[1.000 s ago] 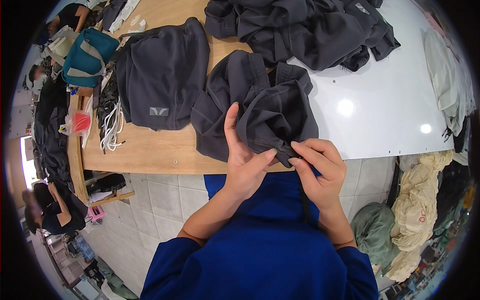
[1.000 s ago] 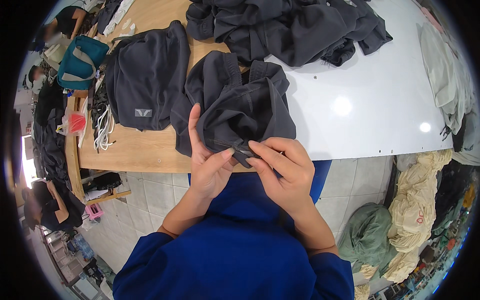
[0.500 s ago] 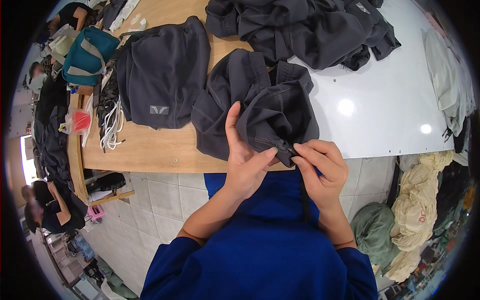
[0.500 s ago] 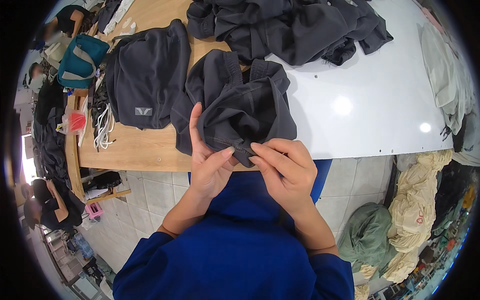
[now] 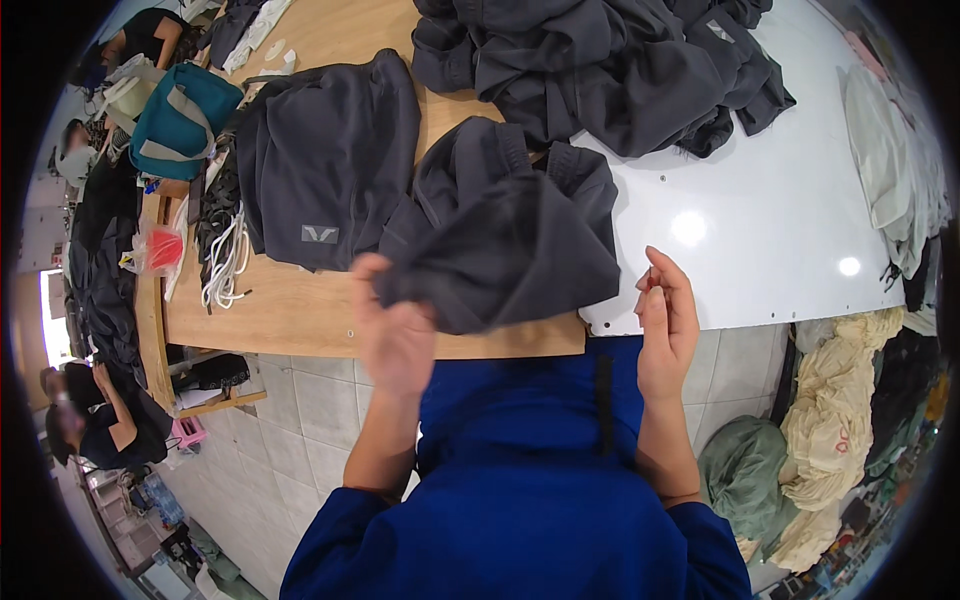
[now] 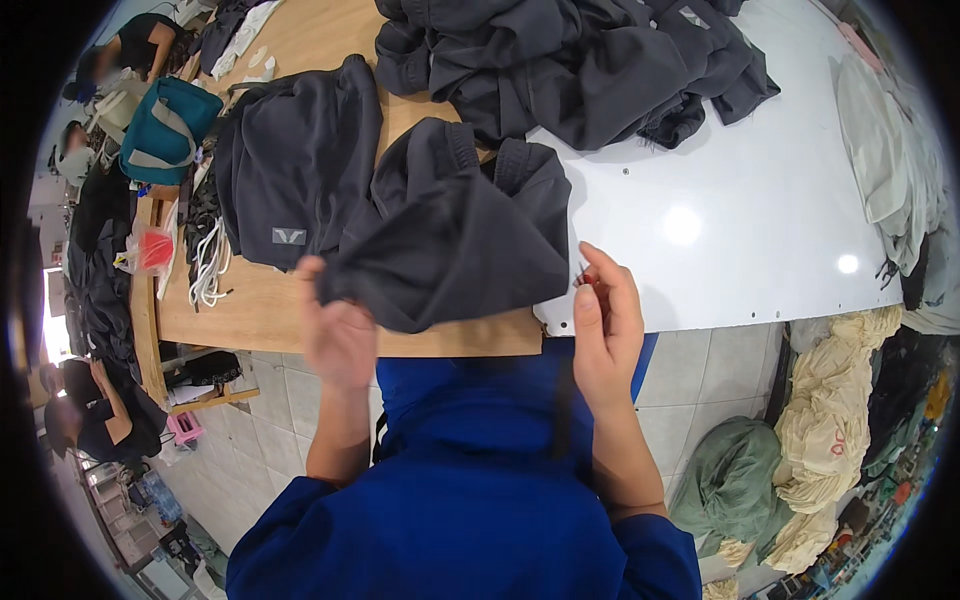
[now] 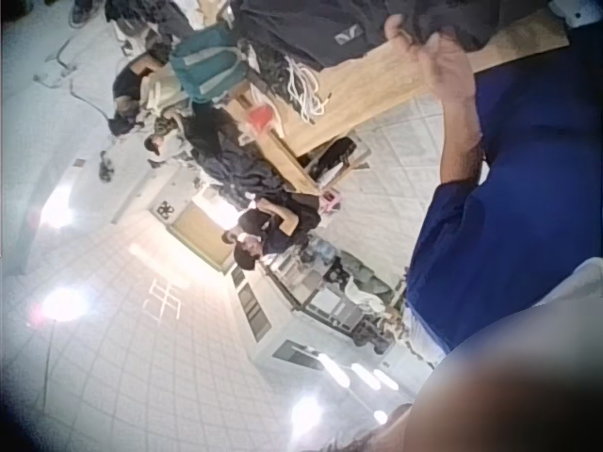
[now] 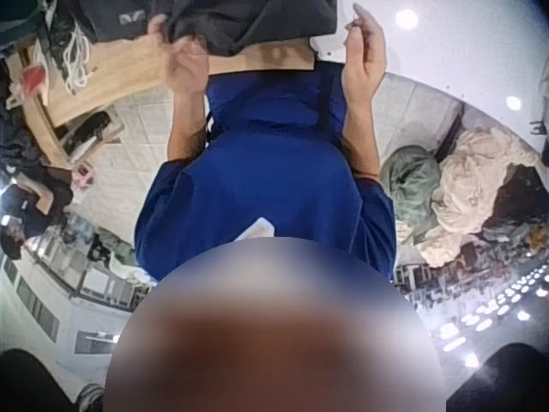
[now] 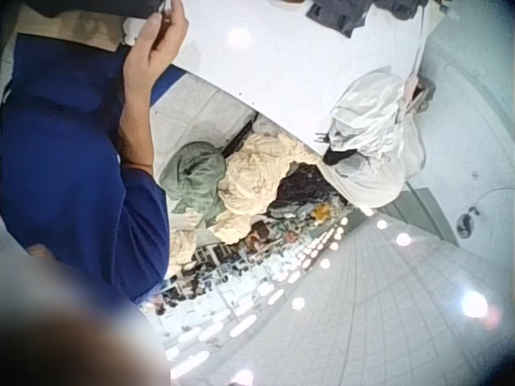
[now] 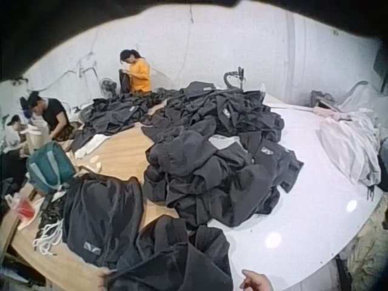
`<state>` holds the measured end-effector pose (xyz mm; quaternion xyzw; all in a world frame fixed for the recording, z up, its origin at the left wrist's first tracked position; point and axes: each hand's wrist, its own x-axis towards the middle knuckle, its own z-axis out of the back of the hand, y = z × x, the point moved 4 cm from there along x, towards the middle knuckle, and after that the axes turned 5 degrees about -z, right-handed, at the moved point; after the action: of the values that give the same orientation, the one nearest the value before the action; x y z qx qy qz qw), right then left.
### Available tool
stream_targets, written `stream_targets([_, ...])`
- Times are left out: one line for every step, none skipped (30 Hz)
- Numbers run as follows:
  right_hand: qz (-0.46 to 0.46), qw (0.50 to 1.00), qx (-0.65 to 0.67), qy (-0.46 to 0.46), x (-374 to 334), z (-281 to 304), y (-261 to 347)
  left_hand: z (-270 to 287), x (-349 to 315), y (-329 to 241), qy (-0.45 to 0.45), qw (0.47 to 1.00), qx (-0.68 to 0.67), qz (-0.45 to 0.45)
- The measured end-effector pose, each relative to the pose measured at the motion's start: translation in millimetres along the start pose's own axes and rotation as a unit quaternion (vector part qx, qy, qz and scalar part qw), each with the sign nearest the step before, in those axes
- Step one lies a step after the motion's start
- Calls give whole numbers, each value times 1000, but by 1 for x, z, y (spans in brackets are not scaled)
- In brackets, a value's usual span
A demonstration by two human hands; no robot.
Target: Use small thread snippers to remove excess or loose threads from grey textile shorts.
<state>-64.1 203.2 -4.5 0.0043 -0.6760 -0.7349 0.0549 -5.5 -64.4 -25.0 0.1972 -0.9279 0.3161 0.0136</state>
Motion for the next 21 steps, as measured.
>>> stream_targets([-34, 999, 21, -17, 1, 4, -6, -1, 4, -11, -108, 992, -27, -53])
stream_targets([-67, 996, 42, -33, 2, 9, -13, 3, 9, -16, -107, 992, -27, -54])
stream_targets([-78, 995, 51, -34, 4, 9, -16, 6, 16, -33, -72, 992, 50, -96])
stream_targets([-75, 995, 50, -32, 6, 11, -19, 8, 23, -41, -37, 983, 122, -134])
stream_targets([-96, 994, 41, -42, 7, 13, -26, 11, 26, -41, -38, 908, 400, -123])
stream_targets([-116, 991, 35, -50, 9, 13, -30, 9, 29, -41, -39, 907, 400, -127])
stream_targets([-124, 991, 15, -53, 13, 13, -33, -1, 31, -33, 61, 817, 566, -98])
stream_targets([-120, 991, 15, -51, 15, 13, -36, -9, 32, -21, 156, 689, 705, -64])
stream_targets([-135, 989, 10, -56, 17, 14, -43, -14, 33, -3, 154, 586, 796, 12])
stream_targets([-148, 987, 7, -59, 19, 14, -47, -20, 34, 11, 146, 468, 867, 87])
stream_targets([-144, 988, 7, -56, 21, 13, -50, -12, 36, 22, 181, 461, 865, 84])
stream_targets([-147, 987, -1, -63, 23, 13, -54, 4, 40, 35, 213, 452, 862, 80])
stream_targets([-152, 986, -10, -73, 24, 15, -57, 9, 50, 40, 271, 474, 836, 55])
stream_targets([-146, 987, -11, -72, 27, 16, -59, 16, 61, 36, 268, 476, 836, 50])
stream_targets([-171, 982, 10, -77, 27, 19, -65, 10, 75, 28, 231, 592, 766, 92])
stream_targets([-195, 977, 32, -80, 26, 21, -69, 3, 88, 17, 188, 695, 681, 131])
stream_targets([-201, 975, 33, -87, 24, 25, -72, -7, 108, 2, 171, 720, 670, 57])
stream_targets([-194, 977, 34, -85, 24, 27, -76, -17, 129, -16, 152, 739, 657, -18])
stream_targets([-203, 975, 4, -84, 21, 29, -80, -27, 146, -38, 93, 787, 605, -78])
stream_targets([-212, 974, -25, -81, 19, 29, -81, -29, 160, -59, 33, 825, 547, -138])
stream_targets([-207, 975, -29, -75, 17, 26, -77, -20, 176, -79, -8, 860, 485, -159])
